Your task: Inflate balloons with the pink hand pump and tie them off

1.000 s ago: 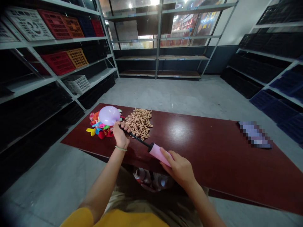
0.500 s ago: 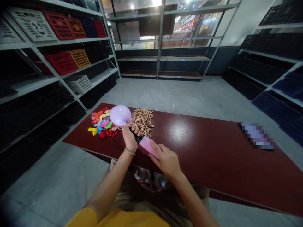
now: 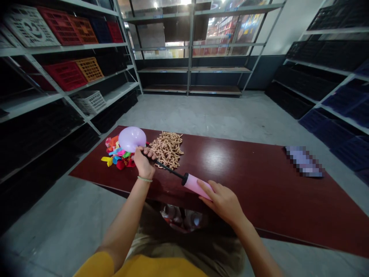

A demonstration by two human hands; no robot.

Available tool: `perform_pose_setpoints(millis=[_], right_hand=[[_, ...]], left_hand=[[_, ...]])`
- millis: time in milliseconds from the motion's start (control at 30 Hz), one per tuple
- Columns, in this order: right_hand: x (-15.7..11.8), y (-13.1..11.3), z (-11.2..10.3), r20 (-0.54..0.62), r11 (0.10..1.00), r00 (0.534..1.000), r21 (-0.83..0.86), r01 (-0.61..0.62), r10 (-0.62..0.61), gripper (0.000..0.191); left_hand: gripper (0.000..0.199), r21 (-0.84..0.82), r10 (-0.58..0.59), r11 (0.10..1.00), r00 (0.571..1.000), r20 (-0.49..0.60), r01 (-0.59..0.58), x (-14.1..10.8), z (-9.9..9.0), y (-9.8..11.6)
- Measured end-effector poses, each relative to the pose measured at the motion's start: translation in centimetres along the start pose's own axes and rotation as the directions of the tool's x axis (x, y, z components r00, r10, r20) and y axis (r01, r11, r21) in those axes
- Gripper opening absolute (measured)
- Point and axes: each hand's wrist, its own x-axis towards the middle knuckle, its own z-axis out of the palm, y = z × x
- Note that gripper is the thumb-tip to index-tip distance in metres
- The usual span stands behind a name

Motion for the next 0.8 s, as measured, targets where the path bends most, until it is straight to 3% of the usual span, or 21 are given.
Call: perform_pose_setpoints(millis=[333, 633, 800], right_hand=[[2.5, -1.2, 0.1, -0.014, 0.998, 0.998, 0.01, -0.059, 0.059, 0.048], [7.2, -5.4, 0.7, 0.035, 0.985, 0.989, 0.089, -0.146, 0.144, 0.055], [7.2, -6.2, 0.9, 0.076, 0.976, 0.986, 0.152, -0.155, 0.145, 0.057]], left_hand=[[0.023, -0.029, 0.016, 0.999, 0.999, -0.049, -0.018, 0.4, -0.1, -0.3], [0.026, 0.006, -0.042, 0.999, 0.999, -0.008, 0.042, -2.1, 0.4, -2.7], [0.021, 0.049, -0.057, 0.997, 0.998, 0.001, 0.056, -3.0, 0.4, -3.2]])
